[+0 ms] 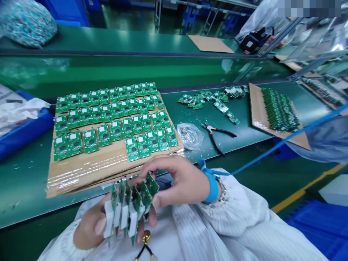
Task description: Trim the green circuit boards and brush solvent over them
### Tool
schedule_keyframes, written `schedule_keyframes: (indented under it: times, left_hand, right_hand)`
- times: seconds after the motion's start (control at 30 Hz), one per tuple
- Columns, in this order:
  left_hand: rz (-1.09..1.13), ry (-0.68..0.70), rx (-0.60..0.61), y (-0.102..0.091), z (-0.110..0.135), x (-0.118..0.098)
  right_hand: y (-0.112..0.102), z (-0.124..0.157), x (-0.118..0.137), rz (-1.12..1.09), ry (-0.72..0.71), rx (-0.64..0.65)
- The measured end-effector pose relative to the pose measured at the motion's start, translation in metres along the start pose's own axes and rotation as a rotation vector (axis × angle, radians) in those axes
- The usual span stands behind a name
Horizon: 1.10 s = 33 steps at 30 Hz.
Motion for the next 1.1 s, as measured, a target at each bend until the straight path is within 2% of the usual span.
schedule_keyframes:
  times: [0.1,0.27,0.43,0.6,0.73,0.83,0.9,0.97,1.1]
  left_hand:
    - [0.098,0.105,-0.014,-0.008,0.01,-0.005]
    - [0.239,0.174,-0.004,-0.022,0.022,-0.015]
    - [0.389,0.191,0.031,-0.041,0.039,-0.017]
    - [0.456,0.202,0.028,-0.053,0.05,-0.018]
    - [0.397,0.195,-0.028,-0.052,0.051,-0.027]
    - [0.378,0.172,0.014,-0.046,0.053,-0.032]
    - [0.404,0.178,0.073,-0.044,0.056,-0.034]
    - [0.442,0.178,0.129,-0.043,0.058,-0.033]
    - [0.488,0.179,0.205,-0.043,0.062,-0.033]
  right_hand:
    - [0.011,-0.011,0.003,0.008,0.006,0.023]
    - [0.029,-0.025,0.004,-0.038,0.07,0.026]
    - [0.041,-0.034,0.005,0.049,0.108,0.0]
    - [0.052,-0.039,0.001,-0.096,0.178,-0.02]
    - [0.05,-0.041,0.006,-0.176,0.135,-0.083]
    - [0.037,-0.046,0.008,-0.182,0.13,-0.187]
    - [0.027,-0.052,0.003,-0.039,0.217,-0.28]
    - [0.02,-0.061,-0.003,0.256,0.339,-0.341]
    - [0.026,-0.083,-0.011,0.872,0.49,-0.294]
Point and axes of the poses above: each hand's wrist, its own z-axis away from the middle knuckle, its own y-axis out of the palm, x = y × z, the point moved 7 cm from there along -z, towards the middle knuckle, and after that the axes turned 7 degrees about z, right-handed, at the moved point
